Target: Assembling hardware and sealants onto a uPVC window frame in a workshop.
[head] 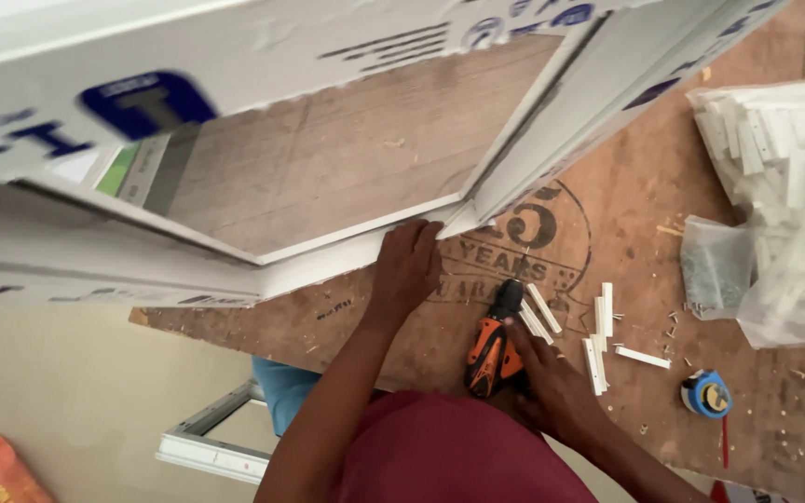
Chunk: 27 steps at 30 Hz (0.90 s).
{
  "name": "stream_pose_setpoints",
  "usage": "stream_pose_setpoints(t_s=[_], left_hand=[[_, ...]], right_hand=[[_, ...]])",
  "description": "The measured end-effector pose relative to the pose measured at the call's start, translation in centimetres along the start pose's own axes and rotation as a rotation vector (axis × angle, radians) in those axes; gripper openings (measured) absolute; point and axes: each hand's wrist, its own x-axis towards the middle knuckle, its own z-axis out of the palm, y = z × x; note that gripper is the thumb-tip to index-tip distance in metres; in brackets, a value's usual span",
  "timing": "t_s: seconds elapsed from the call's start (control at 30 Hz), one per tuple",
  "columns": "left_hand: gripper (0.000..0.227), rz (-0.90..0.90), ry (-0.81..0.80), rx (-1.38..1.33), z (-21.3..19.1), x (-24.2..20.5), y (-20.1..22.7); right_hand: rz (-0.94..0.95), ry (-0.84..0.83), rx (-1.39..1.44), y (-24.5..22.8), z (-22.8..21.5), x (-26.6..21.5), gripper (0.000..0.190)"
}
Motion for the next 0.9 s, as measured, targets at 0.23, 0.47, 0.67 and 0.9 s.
stream_pose_setpoints(t_s=[0.23, 0.47, 0.67, 0.9], left_hand=[[0.036, -0.023, 0.045, -0.028, -1.0, 0.0, 0.2], [0.035, -0.045, 0.028, -0.084, -1.3, -0.2, 0.0], [0.038, -0.02, 0.077, -0.13, -1.7, -0.6, -0.2], [0.035, -0.001, 0.101, -0.153, -2.0, -0.6, -0.6]], right_hand=[[-0.133, 0.157, 0.172, -2.8, -2.8, -0.7, 0.092], [0.121, 0.196, 0.472, -8.6, -9.6, -1.1, 0.046], [-0.019, 0.317, 0.636, -12.5, -14.0, 1.1, 0.03], [-0.069, 0.387, 0.624, -14.5, -15.0, 4.3, 0.029]])
